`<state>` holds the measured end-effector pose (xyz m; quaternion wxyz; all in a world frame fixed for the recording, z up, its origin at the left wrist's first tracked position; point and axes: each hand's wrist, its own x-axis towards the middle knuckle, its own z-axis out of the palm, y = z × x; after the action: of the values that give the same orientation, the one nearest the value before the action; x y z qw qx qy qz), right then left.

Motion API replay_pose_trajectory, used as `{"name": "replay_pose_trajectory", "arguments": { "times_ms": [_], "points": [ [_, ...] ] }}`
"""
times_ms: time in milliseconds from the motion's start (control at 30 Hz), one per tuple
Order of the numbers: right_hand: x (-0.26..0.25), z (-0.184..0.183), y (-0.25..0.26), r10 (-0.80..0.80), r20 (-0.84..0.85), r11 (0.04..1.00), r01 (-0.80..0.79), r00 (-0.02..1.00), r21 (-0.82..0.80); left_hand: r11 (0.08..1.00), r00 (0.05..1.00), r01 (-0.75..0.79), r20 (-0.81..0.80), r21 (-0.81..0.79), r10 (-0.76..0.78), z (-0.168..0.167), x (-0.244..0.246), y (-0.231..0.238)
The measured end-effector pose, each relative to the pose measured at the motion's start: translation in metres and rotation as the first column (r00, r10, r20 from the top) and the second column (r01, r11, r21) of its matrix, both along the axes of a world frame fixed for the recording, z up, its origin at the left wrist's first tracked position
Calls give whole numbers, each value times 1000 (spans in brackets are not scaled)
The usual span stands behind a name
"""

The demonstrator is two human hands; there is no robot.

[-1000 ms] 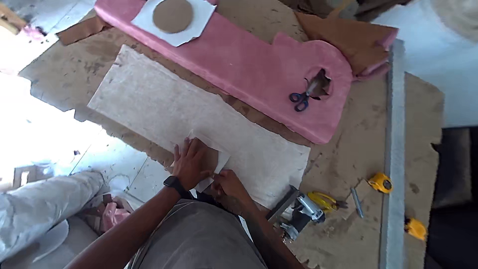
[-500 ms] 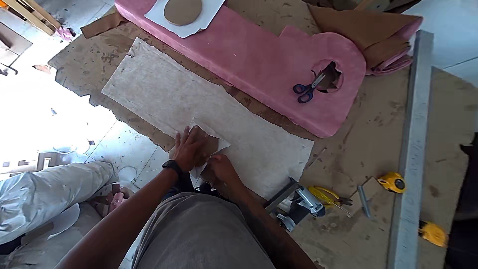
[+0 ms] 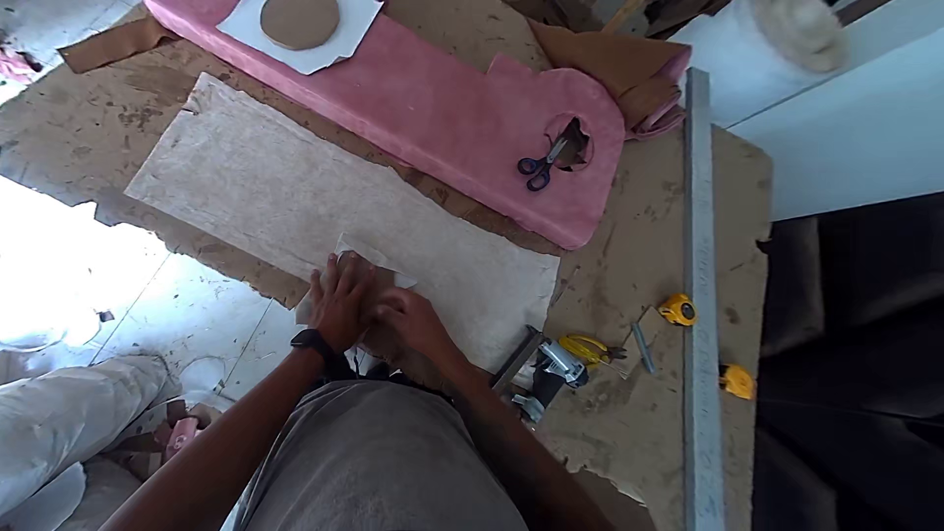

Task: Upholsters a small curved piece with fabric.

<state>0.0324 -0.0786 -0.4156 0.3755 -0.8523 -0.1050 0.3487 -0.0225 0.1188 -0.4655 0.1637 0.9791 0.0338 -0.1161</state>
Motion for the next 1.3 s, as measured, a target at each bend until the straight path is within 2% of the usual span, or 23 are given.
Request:
{"name": "replay_pose_trajectory", "arguments": {
  "times_ms": [67, 133, 200, 267, 333, 433, 500, 533, 600, 633, 667, 733, 833, 933, 1000, 1200, 1300],
  "points": [
    [-27, 13, -72, -296, 152, 955, 296, 943, 24, 1000, 1000, -7, -1, -9, 7, -3, 1, 1],
    [-58, 25, -159, -523, 383, 822, 569, 761, -7, 1000, 1000, -13, -7, -14, 13, -7, 1, 0],
    [-89, 27, -234, -621, 512, 662, 747, 594, -63, 1000, 1000, -6, -1, -16, 6, -10, -3, 3],
    [-111, 13, -277, -723, 474, 505, 853, 502, -134, 1000, 1000, 12, 7, -18, -12, -9, -3, 4],
    [-112, -4, -287, -804, 323, 465, 866, 500, -182, 1000, 1000, 24, 13, -16, -24, -8, 0, 4],
    [-101, -24, -271, -809, 346, 451, 879, 475, -153, 998, 998, 55, 35, 14, -55, -12, -1, 7],
    [-94, -17, -257, -869, 285, 428, 903, 405, 23, 996, 994, 86, 61, 12, -87, -11, 1, 9],
    [-89, -7, -245, -900, 199, 420, 895, 389, 149, 995, 993, 101, 56, 14, -102, -10, 4, 11],
    [-85, 24, -211, -874, 7, 450, 803, 486, 392, 990, 989, 144, 34, 16, -144, -7, 8, 16],
    [-87, 39, -192, -808, -11, 524, 727, 589, 443, 985, 985, 171, 11, 20, -171, -6, 8, 18],
    [-85, 53, -171, -714, 31, 640, 635, 699, 433, 981, 981, 193, 1, 20, -193, -6, 10, 20],
    [-81, 70, -125, -522, 120, 831, 472, 844, 294, 974, 975, 224, 1, 23, -224, -7, 15, 22],
    [-77, 69, -61, -288, 152, 957, 288, 946, 22, 972, 972, 236, 6, 19, -236, -8, 13, 23],
    [-70, 57, -24, -80, 132, 975, 105, 988, -195, 972, 971, 235, 28, 16, -236, -13, 14, 23],
    [-67, 50, -12, -16, 106, 960, 45, 994, -276, 972, 971, 236, 28, 18, -237, -14, 13, 23],
    [-63, 52, 7, 93, 113, 916, -40, 989, -399, 970, 970, 242, 6, -5, -242, -12, 16, 23],
    [-59, 57, 2, 59, 51, 924, -36, 997, -381, 971, 971, 237, 25, -9, -237, -9, 14, 24]
  ]
}}
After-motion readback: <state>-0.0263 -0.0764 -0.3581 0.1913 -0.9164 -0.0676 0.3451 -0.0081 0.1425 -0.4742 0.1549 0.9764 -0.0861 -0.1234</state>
